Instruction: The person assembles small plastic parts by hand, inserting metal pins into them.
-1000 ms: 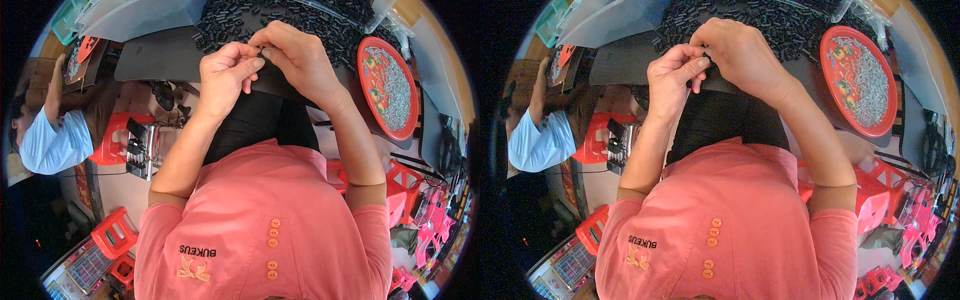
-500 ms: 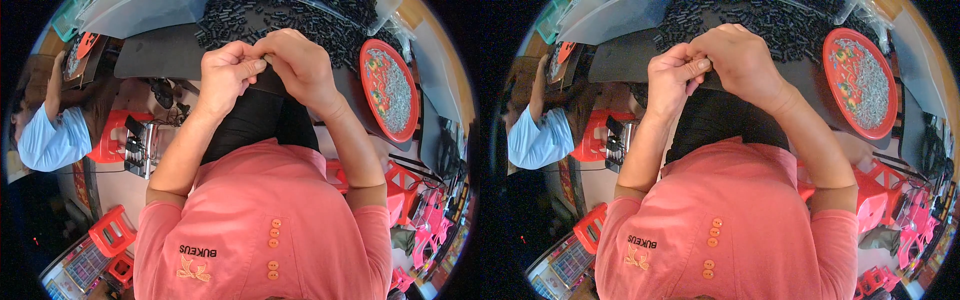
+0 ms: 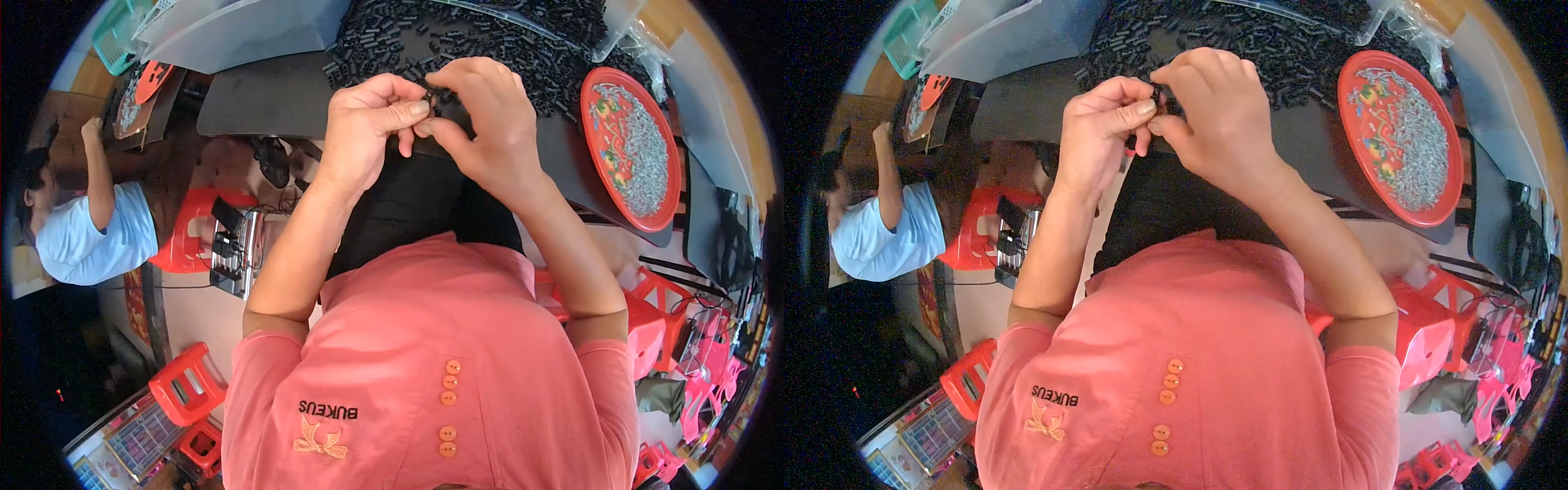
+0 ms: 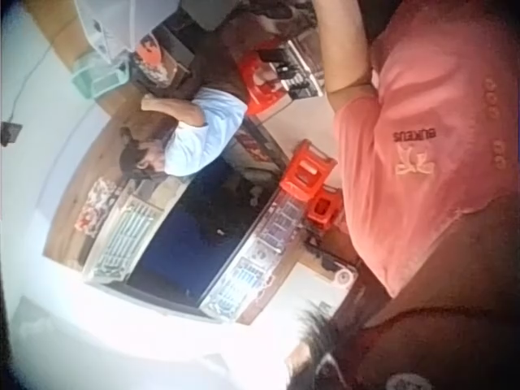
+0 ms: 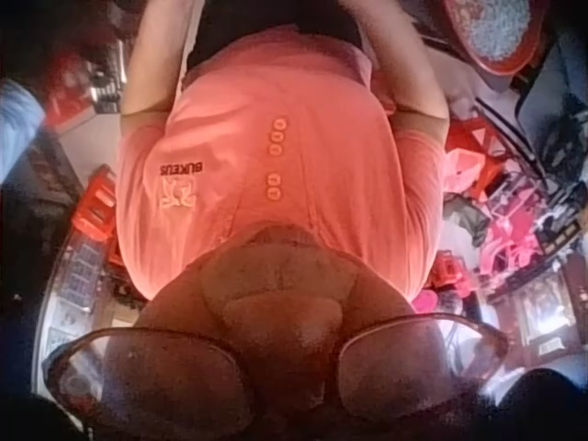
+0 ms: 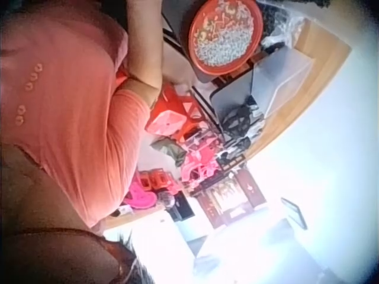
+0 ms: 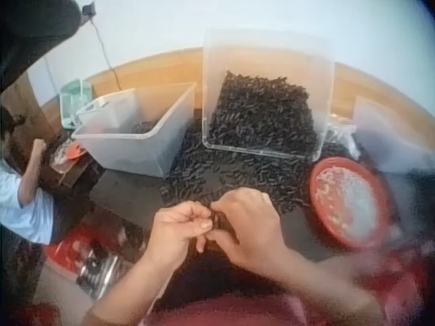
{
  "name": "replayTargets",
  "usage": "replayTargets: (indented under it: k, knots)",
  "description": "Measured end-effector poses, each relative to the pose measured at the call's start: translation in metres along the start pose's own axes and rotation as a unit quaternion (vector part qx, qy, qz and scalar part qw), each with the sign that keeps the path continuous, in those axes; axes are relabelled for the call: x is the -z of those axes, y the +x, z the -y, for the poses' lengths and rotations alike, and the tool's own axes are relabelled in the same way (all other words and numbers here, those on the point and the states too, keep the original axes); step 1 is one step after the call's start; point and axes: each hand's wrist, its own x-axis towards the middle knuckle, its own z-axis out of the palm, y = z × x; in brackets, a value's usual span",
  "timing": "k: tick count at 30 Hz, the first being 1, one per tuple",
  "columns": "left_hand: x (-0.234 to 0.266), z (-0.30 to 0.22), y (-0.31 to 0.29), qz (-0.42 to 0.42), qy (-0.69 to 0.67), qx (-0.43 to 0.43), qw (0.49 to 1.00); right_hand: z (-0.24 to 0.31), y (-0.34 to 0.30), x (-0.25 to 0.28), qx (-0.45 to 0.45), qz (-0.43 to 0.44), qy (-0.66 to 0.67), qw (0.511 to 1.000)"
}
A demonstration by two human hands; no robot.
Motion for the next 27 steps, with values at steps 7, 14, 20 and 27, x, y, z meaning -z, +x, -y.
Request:
replayTargets:
  k: [7,14,20,27]
  knots:
    - [-0.013,-0.011,-0.01,-0.004,0.041,-0.01,0.999,-0.001,-0.003,-0.002,0.065,-0.036,-0.036,0.997]
    - [-0.022,-0.005,-0.028,-0.027,0.046,-0.025,0.998,0.012,-0.014,-0.003,0.054,-0.039,-0.005,0.998]
    - [-0.034,0.001,-0.046,-0.021,0.021,-0.033,0.999,0.018,-0.033,-0.002,0.094,-0.082,-0.019,0.992]
    - [-0.035,0.009,-0.052,0.022,-0.041,-0.014,0.999,0.029,-0.051,-0.006,0.016,-0.136,0.026,0.99]
